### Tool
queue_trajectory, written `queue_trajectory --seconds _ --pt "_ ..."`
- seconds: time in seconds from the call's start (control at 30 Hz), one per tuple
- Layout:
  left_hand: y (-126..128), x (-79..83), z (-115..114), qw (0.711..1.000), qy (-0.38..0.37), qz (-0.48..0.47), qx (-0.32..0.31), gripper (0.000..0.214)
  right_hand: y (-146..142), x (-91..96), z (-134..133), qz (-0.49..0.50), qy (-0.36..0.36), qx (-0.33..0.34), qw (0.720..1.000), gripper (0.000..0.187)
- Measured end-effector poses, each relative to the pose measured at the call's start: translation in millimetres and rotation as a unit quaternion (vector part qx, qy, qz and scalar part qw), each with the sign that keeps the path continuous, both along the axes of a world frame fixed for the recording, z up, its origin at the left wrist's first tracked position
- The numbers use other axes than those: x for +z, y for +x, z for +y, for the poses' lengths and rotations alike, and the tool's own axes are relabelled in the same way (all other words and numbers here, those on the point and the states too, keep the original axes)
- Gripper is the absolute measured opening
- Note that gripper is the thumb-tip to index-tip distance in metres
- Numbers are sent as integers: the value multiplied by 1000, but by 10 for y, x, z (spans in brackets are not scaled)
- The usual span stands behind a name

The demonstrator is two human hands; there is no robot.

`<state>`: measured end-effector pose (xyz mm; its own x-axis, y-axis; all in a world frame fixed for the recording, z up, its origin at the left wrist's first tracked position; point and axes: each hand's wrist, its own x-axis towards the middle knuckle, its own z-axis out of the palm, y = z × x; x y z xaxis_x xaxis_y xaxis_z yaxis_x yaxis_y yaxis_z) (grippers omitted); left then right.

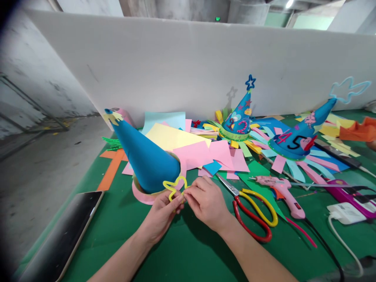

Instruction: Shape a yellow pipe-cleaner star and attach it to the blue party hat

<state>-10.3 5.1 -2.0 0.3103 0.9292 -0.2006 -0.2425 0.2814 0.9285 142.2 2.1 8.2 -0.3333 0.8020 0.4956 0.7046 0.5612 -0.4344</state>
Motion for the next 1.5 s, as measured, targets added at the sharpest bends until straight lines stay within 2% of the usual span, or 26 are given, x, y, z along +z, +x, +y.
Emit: queue_trajectory --seconds 0.3,0.57,0.7,0.77,0.87,0.97,1.03,1.37,1.5 --pt "21 -35 4 1000 -7 -4 30 21 -36 33 -11 20 6 -17 1000 15" --pt "47 -75 -10 997 -11 -25 66 18 -51 29 -33 33 -17 -3 999 17" --pt "63 -75 -10 995 -19 -34 96 16 -44 19 -54 127 -37 -10 991 22" --pt "65 -69 -6 994 -26 -36 103 16 -35 7 -58 225 -66 -57 971 18" --pt "68 -59 -4 994 -33 -38 102 16 -48 -28 -46 375 -174 -118 903 10" --pt "73 -60 -9 994 -33 -39 98 17 -114 -70 -27 446 -298 -63 842 15" --pt "75 -68 -13 994 -32 -38 93 17 -173 -89 -18 456 -323 -16 829 15" --pt "80 -61 -42 994 -40 -52 89 13 -195 -73 1 430 -323 15 843 19" --pt "93 -40 -40 992 -50 -67 96 14 -172 -74 -1 402 -318 14 858 18"
